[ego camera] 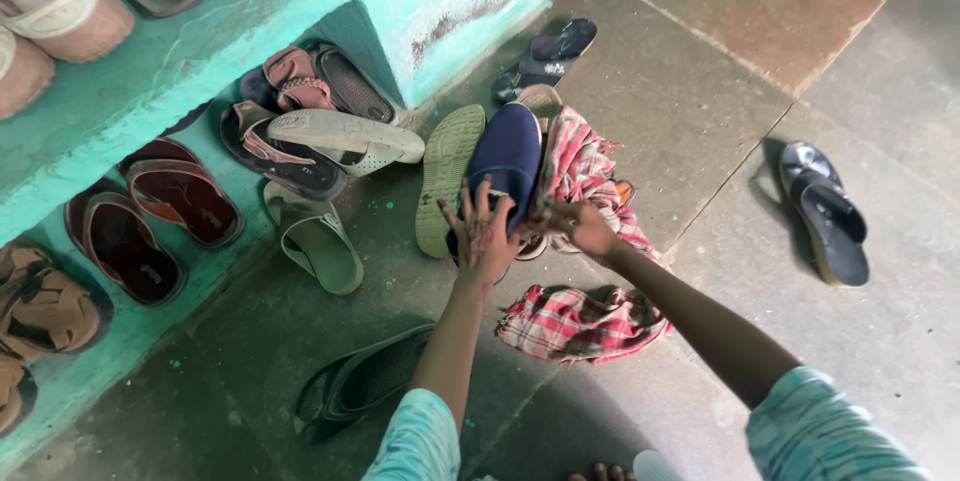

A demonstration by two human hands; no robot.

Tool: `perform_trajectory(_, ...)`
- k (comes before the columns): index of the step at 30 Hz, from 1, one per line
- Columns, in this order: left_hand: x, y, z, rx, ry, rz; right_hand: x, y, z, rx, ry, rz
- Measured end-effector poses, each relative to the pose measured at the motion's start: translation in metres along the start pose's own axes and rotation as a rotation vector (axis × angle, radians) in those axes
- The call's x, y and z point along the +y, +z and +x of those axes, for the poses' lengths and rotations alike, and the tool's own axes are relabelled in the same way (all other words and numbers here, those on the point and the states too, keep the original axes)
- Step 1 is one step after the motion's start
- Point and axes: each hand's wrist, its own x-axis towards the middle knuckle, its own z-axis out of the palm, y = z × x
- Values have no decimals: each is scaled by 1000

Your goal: The person sits on the floor and wipes a blue slip-on shoe with a red and white checkered cloth. They clean the upper, sole, and sides of the shoe, then place it on a green shelf before picking up the matching shoe to continue wiping.

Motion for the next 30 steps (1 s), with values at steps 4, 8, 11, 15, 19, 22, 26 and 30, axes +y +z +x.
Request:
perform_trajectory(4, 3, 3, 10, 150, 2, -87, 15, -42, 18, 440, 201, 581)
perform_trajectory(8, -35, -19, 26, -157, -441, -734, -4, -113, 32, 807, -31, 993)
perform_trajectory(11, -79, -6, 34, -10, -293, -1053, -43, -142, 12, 803, -82, 1102)
perform_trajectory(15, -121, 49, 40, 9, -210, -953, -76, -117, 1, 680, -13, 792)
perform_trajectory(19, -143, 76, 21, 61, -292, -782, -73, -29, 1, 166, -351, -180)
perform_trajectory(22, -139, 70, 14, -25, -294, -675, -92, 23, 10, -248, -412, -463)
perform_trajectory(26, -124, 57, 7, 60, -283, -558, -103, 24, 40, -273, -404, -925)
perform_trajectory(30, -107, 46, 6, -10, -314, -559, -103, 30, 80, -66, -431, -996)
